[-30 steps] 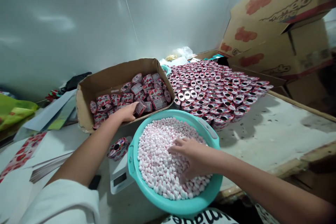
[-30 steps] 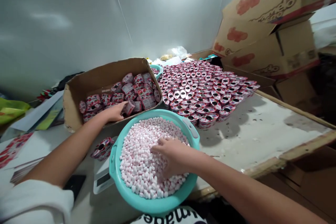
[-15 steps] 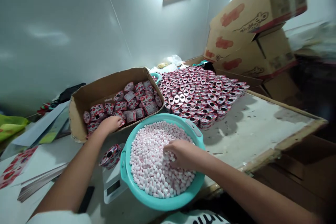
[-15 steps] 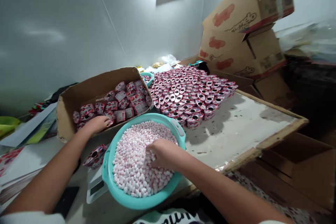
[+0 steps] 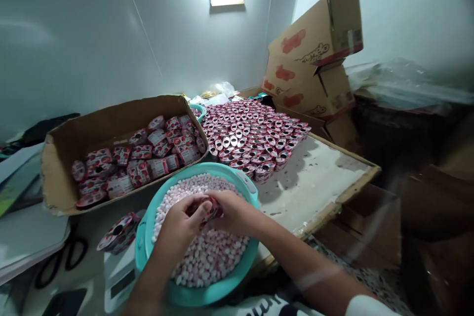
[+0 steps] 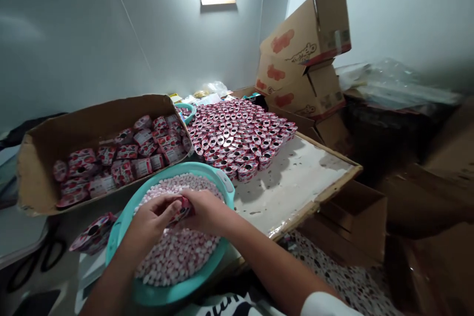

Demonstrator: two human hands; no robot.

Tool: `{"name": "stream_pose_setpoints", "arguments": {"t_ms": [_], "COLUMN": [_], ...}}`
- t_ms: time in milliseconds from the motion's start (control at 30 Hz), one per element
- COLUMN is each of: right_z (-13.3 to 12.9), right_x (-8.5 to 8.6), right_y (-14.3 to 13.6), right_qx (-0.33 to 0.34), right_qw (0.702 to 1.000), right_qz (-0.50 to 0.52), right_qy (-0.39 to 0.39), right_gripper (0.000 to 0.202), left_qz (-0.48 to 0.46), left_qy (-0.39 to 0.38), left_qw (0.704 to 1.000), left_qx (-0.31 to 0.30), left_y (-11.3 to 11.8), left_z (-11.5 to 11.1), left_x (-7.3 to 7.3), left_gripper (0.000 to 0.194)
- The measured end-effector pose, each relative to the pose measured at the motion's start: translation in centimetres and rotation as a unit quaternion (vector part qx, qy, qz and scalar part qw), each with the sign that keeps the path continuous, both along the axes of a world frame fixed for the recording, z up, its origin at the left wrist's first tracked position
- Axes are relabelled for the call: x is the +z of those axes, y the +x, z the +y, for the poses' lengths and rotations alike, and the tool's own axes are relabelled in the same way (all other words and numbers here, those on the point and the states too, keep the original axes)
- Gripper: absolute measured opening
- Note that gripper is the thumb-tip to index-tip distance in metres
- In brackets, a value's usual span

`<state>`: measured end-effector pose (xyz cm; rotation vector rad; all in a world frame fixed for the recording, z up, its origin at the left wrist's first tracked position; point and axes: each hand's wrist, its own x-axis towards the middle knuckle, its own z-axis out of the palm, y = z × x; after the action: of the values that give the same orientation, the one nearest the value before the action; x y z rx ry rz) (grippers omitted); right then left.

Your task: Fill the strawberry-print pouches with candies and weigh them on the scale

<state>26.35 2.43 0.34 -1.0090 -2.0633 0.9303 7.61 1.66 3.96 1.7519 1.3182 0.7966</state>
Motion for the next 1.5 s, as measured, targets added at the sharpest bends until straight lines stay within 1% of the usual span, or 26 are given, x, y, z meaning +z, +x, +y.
{"name": "stream_pose_setpoints", "arguments": {"t_ms": [33, 67, 100, 133, 167, 233, 300, 333, 367, 400, 433, 467, 567, 667, 733, 833, 933, 1000, 1067, 1167, 1267, 1367, 1500], "right_z": [0.0, 0.0, 0.1, 0.2, 0.4, 0.8, 1.1, 1.0, 0.9, 0.7, 0.4, 0.1, -0.5, -0.4, 0.1, 1.2, 2.5, 3.6, 4.5, 5.5, 5.7, 5.4, 4.9], "right_x": [0.1, 0.2, 0.4, 0.5, 0.6, 0.6, 0.5, 0.5, 0.4, 0.5, 0.5, 0.7, 1.4, 1.7, 1.5, 1.1, 1.5, 2.6, 4.2, 6.9, 8.9, 9.9, 10.1], "right_y": [-0.1, -0.1, -0.3, -0.4, -0.6, -0.8, -0.8, -0.8, -0.7, -0.6, -0.5, -0.4, -0.5, -0.8, -1.0, -1.4, -2.0, -2.4, -2.8, -3.5, -4.5, -5.7, -6.5], "right_qx": [0.014, 0.029, 0.04, 0.048, 0.046, 0.011, -0.023, -0.019, -0.001, 0.028, 0.056, 0.079, 0.104, 0.095, 0.091, 0.085, 0.06, 0.043, 0.029, 0.031, 0.064, 0.088, 0.069], "right_qw": [1.0, 1.0, 0.999, 0.999, 0.999, 0.998, 0.983, 0.971, 0.958, 0.946, 0.937, 0.931, 0.924, 0.922, 0.925, 0.936, 0.941, 0.942, 0.947, 0.947, 0.931, 0.914, 0.923], "right_qz": [0.001, 0.005, 0.014, 0.019, 0.009, -0.061, -0.179, -0.239, -0.286, -0.321, -0.344, -0.355, -0.366, -0.375, -0.368, -0.335, -0.315, -0.317, -0.314, -0.318, -0.359, -0.396, -0.379], "right_qy": [0.001, 0.001, -0.001, -0.005, -0.007, 0.005, 0.008, -0.001, -0.013, -0.022, -0.021, -0.011, 0.021, -0.001, -0.027, -0.073, -0.11, -0.098, -0.067, -0.04, -0.031, -0.015, -0.003], "right_gripper": [0.044, 0.035, 0.031, 0.03, 0.03, 0.043, 0.068, 0.083, 0.097, 0.107, 0.11, 0.11, 0.094, 0.077, 0.072, 0.066, 0.052, 0.037, 0.03, 0.03, 0.028, 0.024, 0.035], "left_qz": [-0.032, -0.054, -0.07, -0.081, -0.09, -0.104, -0.131, -0.142, -0.151, -0.155, -0.152, -0.143, -0.107, -0.067, -0.035, 0.044, 0.096, 0.113, 0.133, 0.157, 0.158, 0.132, 0.096], "left_qy": [-0.033, -0.056, -0.066, -0.068, -0.062, -0.041, -0.005, 0.012, 0.027, 0.04, 0.049, 0.053, 0.067, 0.09, 0.1, 0.097, 0.114, 0.133, 0.145, 0.154, 0.159, 0.161, 0.145], "left_qw": [0.998, 0.995, 0.993, 0.992, 0.993, 0.992, 0.978, 0.97, 0.963, 0.961, 0.963, 0.967, 0.978, 0.978, 0.978, 0.978, 0.978, 0.977, 0.974, 0.97, 0.97, 0.973, 0.979], "left_qx": [-0.036, -0.063, -0.075, -0.069, -0.039, 0.062, 0.164, 0.199, 0.22, 0.225, 0.219, 0.203, 0.168, 0.175, 0.178, 0.178, 0.148, 0.126, 0.115, 0.108, 0.097, 0.094, 0.11], "left_y": [-0.4, -1.0, -1.7, -2.4, -3.0, -3.8, -4.0, -4.0, -3.9, -3.8, -3.6, -3.5, -3.1, -3.0, -3.1, -3.5, -4.0, -4.2, -4.3, -4.3, -4.2, -4.2, -4.3], "left_z": [-0.3, -0.4, -0.5, -0.6, -0.6, -0.5, -0.3, -0.2, -0.1, 0.0, 0.0, 0.0, -0.3, -0.7, -1.0, -1.1, -1.1, -1.0, -0.9, -0.6, -0.5, -0.4, -0.3], "left_x": [-0.1, -0.2, -0.3, -0.5, -0.8, -1.7, -2.5, -2.8, -3.0, -3.1, -3.0, -2.9, -2.6, -2.9, -3.1, -3.3, -3.2, -3.2, -3.3, -3.5, -3.6, -3.7, -3.7], "left_gripper": [0.052, 0.059, 0.066, 0.072, 0.075, 0.072, 0.07, 0.07, 0.069, 0.068, 0.066, 0.064, 0.056, 0.05, 0.047, 0.046, 0.045, 0.043, 0.041, 0.04, 0.038, 0.038, 0.039]}}
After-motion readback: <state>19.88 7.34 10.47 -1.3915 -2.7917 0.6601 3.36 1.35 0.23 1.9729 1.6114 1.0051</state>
